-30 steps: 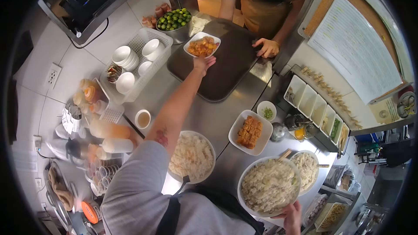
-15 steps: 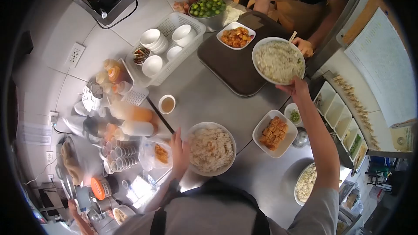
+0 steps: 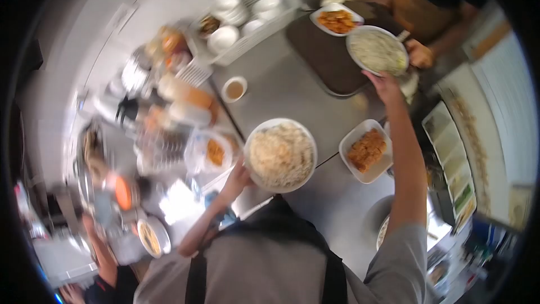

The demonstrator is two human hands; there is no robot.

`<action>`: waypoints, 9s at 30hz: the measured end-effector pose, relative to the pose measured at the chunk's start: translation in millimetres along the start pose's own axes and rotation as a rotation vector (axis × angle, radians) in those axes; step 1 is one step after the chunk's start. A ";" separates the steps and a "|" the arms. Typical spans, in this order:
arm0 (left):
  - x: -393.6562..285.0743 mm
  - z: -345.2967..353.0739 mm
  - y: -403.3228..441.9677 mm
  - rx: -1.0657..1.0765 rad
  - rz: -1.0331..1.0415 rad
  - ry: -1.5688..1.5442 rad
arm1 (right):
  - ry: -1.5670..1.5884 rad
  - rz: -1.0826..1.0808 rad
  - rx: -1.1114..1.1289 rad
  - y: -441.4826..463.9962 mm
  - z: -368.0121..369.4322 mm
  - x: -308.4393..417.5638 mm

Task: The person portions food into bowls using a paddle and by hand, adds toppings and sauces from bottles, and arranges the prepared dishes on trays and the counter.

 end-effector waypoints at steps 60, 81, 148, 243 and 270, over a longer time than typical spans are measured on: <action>179.9 -340.9 -495.8 -0.973 0.280 -0.683 | -0.840 0.848 0.677 -507.3 533.9 -575.0; -14.9 -180.1 -243.6 -0.486 0.320 -0.454 | -0.793 0.533 0.236 -366.6 438.4 -257.7; -110.9 -361.6 161.5 -0.217 0.099 1.608 | -1.461 -0.017 -0.310 -265.8 151.9 9.0; -159.2 -78.1 -26.6 -0.570 0.750 0.510 | -1.728 -0.267 0.224 -31.1 274.8 -105.8; -155.7 -94.1 -58.8 -0.668 0.707 0.606 | -1.934 -0.467 0.323 -44.0 247.6 -141.2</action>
Point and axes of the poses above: each hand's wrist, its own y-axis towards the middle knuckle, its own z-axis out of the palm, x = y × z, the point moved 1 cm from there along y, towards the middle knuckle, and after that the axes turned 4 degrees about x, right-handed, at the moved point
